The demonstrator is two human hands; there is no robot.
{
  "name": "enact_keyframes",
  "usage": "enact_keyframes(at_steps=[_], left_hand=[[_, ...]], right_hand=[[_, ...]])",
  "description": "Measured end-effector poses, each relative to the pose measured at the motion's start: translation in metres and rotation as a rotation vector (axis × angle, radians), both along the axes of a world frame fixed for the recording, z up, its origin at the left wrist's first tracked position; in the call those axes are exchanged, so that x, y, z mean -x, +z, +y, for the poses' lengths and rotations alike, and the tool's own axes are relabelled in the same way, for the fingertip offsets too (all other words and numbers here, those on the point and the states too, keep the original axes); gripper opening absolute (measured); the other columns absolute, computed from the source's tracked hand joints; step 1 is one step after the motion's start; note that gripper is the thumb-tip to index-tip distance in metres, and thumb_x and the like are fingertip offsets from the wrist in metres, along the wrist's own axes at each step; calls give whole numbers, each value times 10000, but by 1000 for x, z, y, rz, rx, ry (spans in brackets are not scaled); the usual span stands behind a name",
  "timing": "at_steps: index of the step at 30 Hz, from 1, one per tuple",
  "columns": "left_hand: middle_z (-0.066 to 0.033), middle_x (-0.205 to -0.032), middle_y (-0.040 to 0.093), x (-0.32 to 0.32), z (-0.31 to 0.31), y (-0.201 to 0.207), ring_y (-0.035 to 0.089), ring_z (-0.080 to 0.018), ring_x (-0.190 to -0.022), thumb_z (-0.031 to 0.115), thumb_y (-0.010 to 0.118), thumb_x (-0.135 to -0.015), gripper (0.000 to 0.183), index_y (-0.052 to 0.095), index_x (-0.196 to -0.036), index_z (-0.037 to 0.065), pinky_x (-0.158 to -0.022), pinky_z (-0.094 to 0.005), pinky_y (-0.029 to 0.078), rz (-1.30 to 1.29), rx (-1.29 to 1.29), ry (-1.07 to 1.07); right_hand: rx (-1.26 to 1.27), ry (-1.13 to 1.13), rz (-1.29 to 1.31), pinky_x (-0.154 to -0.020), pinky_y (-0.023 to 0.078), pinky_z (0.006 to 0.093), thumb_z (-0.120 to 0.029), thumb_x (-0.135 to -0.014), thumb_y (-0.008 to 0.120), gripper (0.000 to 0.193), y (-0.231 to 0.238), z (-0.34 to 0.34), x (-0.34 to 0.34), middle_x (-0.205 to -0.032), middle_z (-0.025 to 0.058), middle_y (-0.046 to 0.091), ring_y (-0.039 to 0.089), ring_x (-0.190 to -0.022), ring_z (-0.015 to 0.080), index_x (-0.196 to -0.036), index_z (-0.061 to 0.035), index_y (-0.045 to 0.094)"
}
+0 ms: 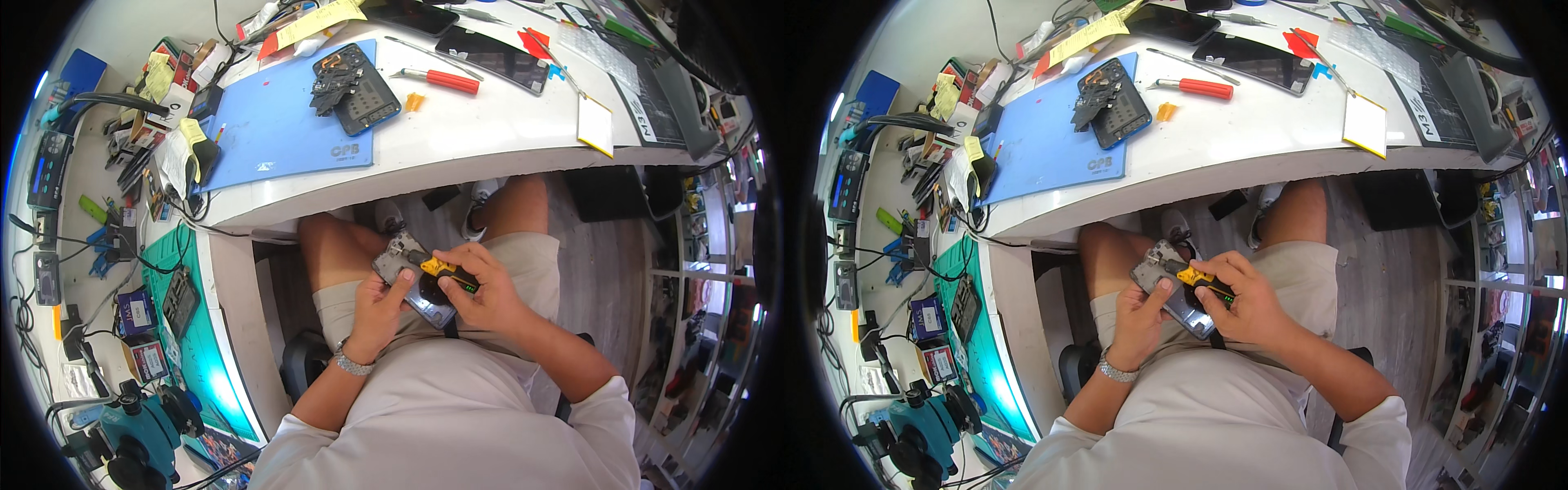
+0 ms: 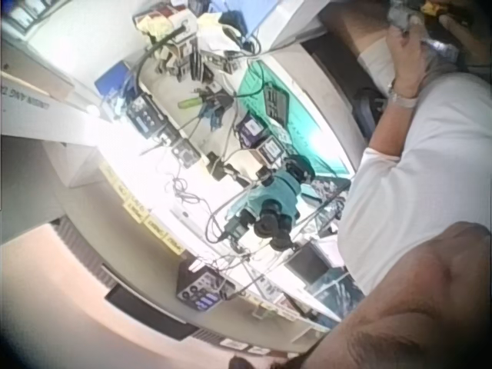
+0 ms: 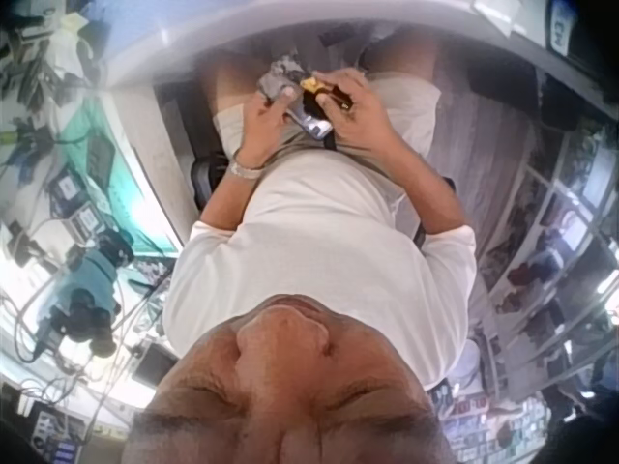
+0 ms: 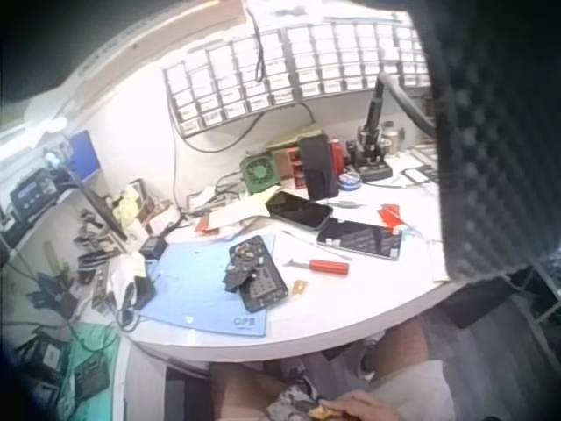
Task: The person disassembles a smartphone, removes the battery and internal components, cleans the interior with a utility knife, and reassembles the device by reconnecting cables and securing parts.
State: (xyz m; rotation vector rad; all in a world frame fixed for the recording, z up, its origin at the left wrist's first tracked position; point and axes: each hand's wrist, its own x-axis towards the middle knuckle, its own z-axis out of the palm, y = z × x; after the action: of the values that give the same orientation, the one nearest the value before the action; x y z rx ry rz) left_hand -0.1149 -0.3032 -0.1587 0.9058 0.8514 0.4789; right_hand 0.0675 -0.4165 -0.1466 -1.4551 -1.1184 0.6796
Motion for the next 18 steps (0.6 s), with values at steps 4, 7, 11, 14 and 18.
enact_keyframes(at_steps=[4, 7, 11, 14, 18], left_hand=[[9, -1049, 745, 2, 0, 2, 684, -29, -863, 245, 729, -1069, 209, 721, -1179, 67, -663, -191, 565, 17, -11, 12], [-51, -1152, 749, 7, 3, -6, 732, -107, -962, 186, 708, -1071, 222, 694, -1237, 40, -765, -293, 650, 8, 1, 5], [2, -1037, 754, 2, 0, -4, 695, -30, -838, 235, 729, -1068, 188, 723, -1151, 67, -655, -193, 572, -22, 16, 34], [-2, -1042, 755, 1, -3, -5, 697, -31, -844, 232, 727, -1069, 182, 718, -1144, 66, -663, -200, 582, -15, 1, 27], [-30, -1095, 757, 2, -2, -2, 720, -71, -901, 195, 709, -1074, 182, 704, -1185, 51, -722, -249, 621, 5, -2, 28]], right_hand=[[24, -57, -24, -875, 556, 333, -10, -945, 732, 377, -2, 1, -6, -1115, 159, 664, 681, -985, 266, -1322, -3, 715], [20, -69, -45, -887, 546, 334, -5, -945, 731, 383, -2, 2, -8, -1118, 157, 667, 675, -994, 259, -1328, 1, 710], [7, -14, -20, -856, 573, 349, -24, -946, 742, 393, 2, 0, -1, -1133, 164, 660, 695, -951, 275, -1338, -14, 708], [33, 50, 21, -867, 571, 352, -23, -949, 739, 396, 8, -2, 5, -1142, 163, 658, 693, -963, 275, -1344, -17, 704], [42, 11, 15, -885, 561, 340, -23, -952, 738, 392, 4, -1, 1, -1135, 161, 658, 684, -991, 269, -1342, -16, 705]])
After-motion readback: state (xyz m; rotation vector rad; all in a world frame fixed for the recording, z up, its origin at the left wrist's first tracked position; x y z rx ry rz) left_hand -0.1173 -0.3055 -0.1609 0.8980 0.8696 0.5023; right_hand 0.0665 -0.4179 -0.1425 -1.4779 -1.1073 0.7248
